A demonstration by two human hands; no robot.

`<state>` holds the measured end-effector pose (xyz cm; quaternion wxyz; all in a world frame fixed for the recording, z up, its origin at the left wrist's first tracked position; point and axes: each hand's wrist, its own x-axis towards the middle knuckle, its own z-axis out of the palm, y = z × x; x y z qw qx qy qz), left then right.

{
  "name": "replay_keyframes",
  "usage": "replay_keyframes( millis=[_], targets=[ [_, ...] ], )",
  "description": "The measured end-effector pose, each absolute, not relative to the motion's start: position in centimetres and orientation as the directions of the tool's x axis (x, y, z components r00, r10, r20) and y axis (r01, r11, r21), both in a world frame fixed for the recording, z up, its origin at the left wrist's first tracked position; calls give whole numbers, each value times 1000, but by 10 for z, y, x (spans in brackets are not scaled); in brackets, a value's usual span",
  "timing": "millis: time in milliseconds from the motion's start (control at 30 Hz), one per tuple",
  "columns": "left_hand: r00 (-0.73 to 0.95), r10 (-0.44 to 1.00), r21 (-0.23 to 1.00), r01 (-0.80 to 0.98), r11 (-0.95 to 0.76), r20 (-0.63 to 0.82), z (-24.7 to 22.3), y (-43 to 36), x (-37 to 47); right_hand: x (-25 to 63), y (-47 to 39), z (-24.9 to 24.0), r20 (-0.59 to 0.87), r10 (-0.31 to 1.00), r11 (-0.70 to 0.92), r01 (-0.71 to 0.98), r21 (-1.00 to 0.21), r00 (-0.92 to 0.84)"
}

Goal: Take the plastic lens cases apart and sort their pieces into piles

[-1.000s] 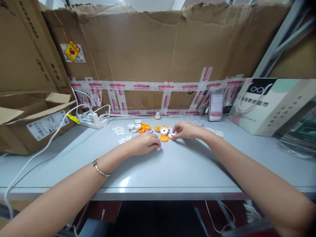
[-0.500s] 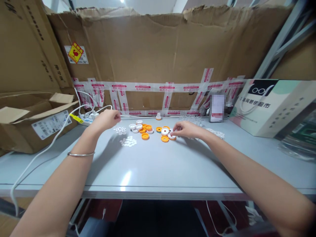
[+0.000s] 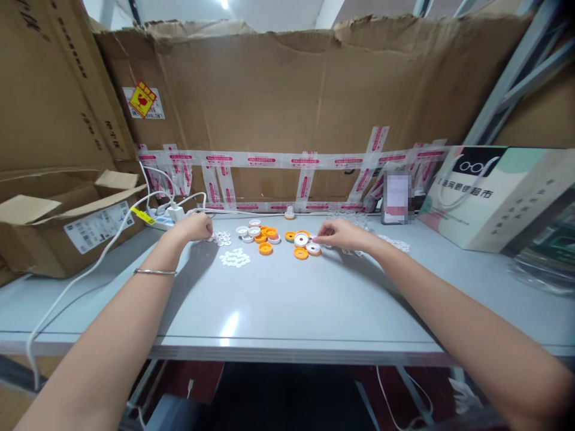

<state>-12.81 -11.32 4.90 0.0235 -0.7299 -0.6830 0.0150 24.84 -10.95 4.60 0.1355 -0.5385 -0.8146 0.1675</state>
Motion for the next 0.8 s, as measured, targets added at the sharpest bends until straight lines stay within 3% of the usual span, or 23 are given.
replay_keyframes(
  millis=[267,367,500,800],
  targets=[
    [40,996,-93,995,-33,78,51,-114,-129,253,-100,40,168,933,358,781,-512,-318],
    [11,992,-87,996,1,129,57,-117,-129,250,-88,38,217,954,299,710,-637,-206],
    [-5,981,-52,999,15,193,61,-122,-123,234,-56,41,153,984,174,627,-760,-89],
    [22,974,-44,999,-13,227,66,-129,-114,188,15,30,188,982,145,779,-610,-36]
  ],
)
